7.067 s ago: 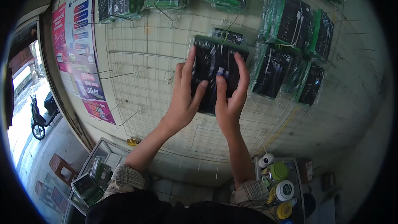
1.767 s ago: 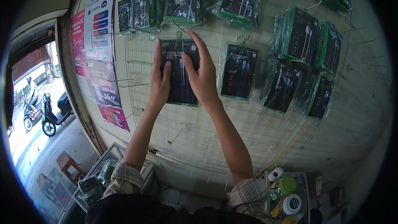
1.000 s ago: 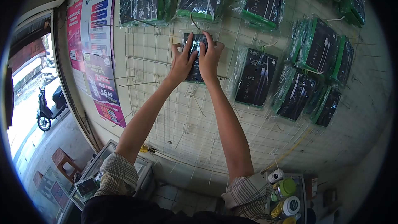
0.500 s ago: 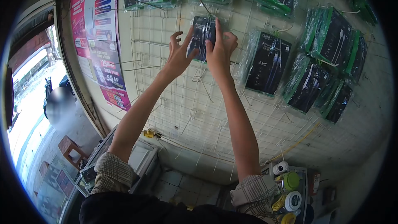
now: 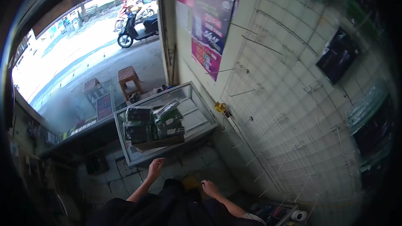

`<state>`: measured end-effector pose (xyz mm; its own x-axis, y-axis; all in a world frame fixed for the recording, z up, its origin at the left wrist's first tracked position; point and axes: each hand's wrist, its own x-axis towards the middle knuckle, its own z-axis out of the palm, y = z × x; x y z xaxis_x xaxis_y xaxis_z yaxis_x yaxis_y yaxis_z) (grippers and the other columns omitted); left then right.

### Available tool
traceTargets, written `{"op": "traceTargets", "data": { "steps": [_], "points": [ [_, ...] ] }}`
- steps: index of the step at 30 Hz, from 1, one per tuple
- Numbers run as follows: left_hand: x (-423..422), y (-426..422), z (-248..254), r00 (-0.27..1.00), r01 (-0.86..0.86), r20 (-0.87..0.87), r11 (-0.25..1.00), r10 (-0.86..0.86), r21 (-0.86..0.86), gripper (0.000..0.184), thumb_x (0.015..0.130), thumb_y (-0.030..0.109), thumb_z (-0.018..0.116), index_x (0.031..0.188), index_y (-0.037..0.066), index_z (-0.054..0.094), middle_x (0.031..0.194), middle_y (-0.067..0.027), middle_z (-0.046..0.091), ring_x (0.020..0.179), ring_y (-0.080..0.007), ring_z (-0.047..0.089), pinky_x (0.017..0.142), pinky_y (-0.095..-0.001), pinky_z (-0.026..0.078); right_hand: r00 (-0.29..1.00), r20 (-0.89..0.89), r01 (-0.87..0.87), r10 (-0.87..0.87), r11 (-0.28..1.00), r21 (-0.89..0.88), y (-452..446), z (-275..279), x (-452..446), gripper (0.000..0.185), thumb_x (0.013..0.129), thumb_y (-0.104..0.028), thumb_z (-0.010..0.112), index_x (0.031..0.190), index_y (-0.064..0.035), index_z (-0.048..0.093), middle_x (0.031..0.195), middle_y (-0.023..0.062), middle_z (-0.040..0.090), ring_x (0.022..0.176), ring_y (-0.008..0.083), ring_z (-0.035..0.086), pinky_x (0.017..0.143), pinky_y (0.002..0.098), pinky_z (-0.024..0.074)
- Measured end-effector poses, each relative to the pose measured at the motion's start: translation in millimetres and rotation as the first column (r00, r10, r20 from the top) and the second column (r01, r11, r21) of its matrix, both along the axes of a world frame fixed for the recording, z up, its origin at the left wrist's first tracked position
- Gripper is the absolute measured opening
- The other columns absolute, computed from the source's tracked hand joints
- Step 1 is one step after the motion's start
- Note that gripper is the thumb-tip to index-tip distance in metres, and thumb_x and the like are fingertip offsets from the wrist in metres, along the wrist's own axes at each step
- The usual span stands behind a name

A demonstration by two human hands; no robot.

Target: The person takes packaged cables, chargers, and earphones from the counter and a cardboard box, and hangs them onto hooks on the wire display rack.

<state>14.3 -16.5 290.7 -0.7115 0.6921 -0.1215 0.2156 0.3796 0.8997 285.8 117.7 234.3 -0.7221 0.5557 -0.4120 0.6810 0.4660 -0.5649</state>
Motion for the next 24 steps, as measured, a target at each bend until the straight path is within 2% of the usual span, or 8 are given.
{"op": "traceTargets", "data": {
  "steps": [6, 8, 11, 13, 16, 18, 22, 24],
  "points": [
    [30, -224, -146, 0.848, -0.47, -0.016, 0.736, 0.53, -0.487, 0.021, 0.082, 0.012, 0.052, 0.1, 0.005, 0.059, 0.091, -0.0129, 0.062, 0.082, -0.0221, 0.062, 0.07, -0.0317, 0.049, 0.824, 0.509, -0.144, 0.249, 0.961, -0.236, 17, -100, 97, 0.024, 0.085, -0.021, 0.053, 0.105, -0.0092, 0.059, 0.093, 0.0106, 0.062, 0.083, 0.0235, 0.06, 0.069, 0.0371, 0.0477],
    [59, -254, -165, 0.564, -0.67, 0.066, 0.503, 0.823, -0.545, 0.022, 0.082, 0.013, 0.051, 0.1, 0.004, 0.059, 0.09, -0.0119, 0.064, 0.082, -0.0213, 0.063, 0.071, -0.0314, 0.049, 0.857, 0.433, -0.209, 0.281, 0.956, -0.207, 41, -107, 85, 0.025, 0.084, -0.02, 0.054, 0.105, -0.0079, 0.059, 0.093, 0.0098, 0.063, 0.083, 0.022, 0.061, 0.068, 0.0366, 0.0483],
    [69, -245, -159, 0.478, -0.66, 0.222, 0.514, 0.85, -0.548, 0.022, 0.082, 0.014, 0.051, 0.1, 0.005, 0.059, 0.087, -0.0109, 0.065, 0.081, -0.0198, 0.062, 0.072, -0.0308, 0.049, 0.972, 0.212, -0.06, 0.098, 0.982, -0.18, 63, -100, 13, 0.025, 0.084, -0.018, 0.053, 0.104, -0.0053, 0.058, 0.088, 0.0098, 0.064, 0.078, 0.0199, 0.062, 0.066, 0.0347, 0.049],
    [47, -219, -180, 0.583, -0.705, 0.164, 0.596, 0.796, -0.385, 0.023, 0.082, 0.015, 0.052, 0.101, 0.005, 0.059, 0.087, -0.0113, 0.064, 0.078, -0.0189, 0.062, 0.07, -0.0301, 0.048, 0.994, 0.094, 0.064, -0.046, 0.978, -0.197, 58, -38, -76, 0.023, 0.084, -0.012, 0.049, 0.104, -0.0026, 0.058, 0.078, 0.0117, 0.063, 0.069, 0.0189, 0.062, 0.064, 0.0322, 0.0486],
    [-6, -169, -167, 0.658, -0.708, 0.098, 0.658, 0.747, -0.257, 0.021, 0.084, 0.016, 0.053, 0.102, 0.005, 0.058, 0.093, -0.0104, 0.057, 0.086, -0.0209, 0.057, 0.076, -0.0307, 0.046, 0.912, -0.349, -0.21, 0.215, 0.976, 0.052, 53, -30, -166, 0.02, 0.084, -0.007, 0.049, 0.102, -0.004, 0.058, 0.089, 0.015, 0.058, 0.076, 0.0201, 0.06, 0.067, 0.0309, 0.0476],
    [-49, -134, -150, 0.647, -0.746, 0.119, 0.658, 0.753, -0.107, 0.028, 0.082, 0.011, 0.055, 0.109, 0.005, 0.052, 0.099, -0.0134, 0.052, 0.087, -0.0223, 0.057, 0.079, -0.032, 0.046, 0.871, -0.409, -0.257, 0.272, 0.962, 0.092, 37, 6, -230, 0.022, 0.083, -0.006, 0.05, 0.105, -0.0055, 0.057, 0.1, 0.0136, 0.051, 0.081, 0.0207, 0.058, 0.069, 0.0296, 0.0476],
    [-125, -73, -117, 0.598, -0.8, 0.07, 0.6, 0.798, -0.003, 0.043, 0.081, 0.011, 0.056, 0.121, 0.003, 0.041, 0.111, -0.0165, 0.044, 0.093, -0.0245, 0.054, 0.082, -0.0325, 0.044, 0.843, -0.533, -0.15, 0.071, 0.983, -0.105, 16, -7, -329, 0.036, 0.085, -0.007, 0.05, 0.12, -0.0036, 0.045, 0.11, 0.0132, 0.043, 0.082, 0.02, 0.055, 0.072, 0.0309, 0.0469],
    [-150, -58, -115, 0.596, -0.803, 0.027, 0.594, 0.803, 0.045, 0.052, 0.081, 0.013, 0.057, 0.127, 0.001, 0.035, 0.114, -0.0181, 0.043, 0.101, -0.0274, 0.049, 0.087, -0.035, 0.04, 0.926, -0.376, -0.057, -0.023, 0.978, -0.2, 8, -9, -361, 0.046, 0.086, -0.015, 0.049, 0.128, -0.0009, 0.036, 0.115, 0.0157, 0.041, 0.091, 0.0241, 0.053, 0.081, 0.0344, 0.0435]
  ]
}}
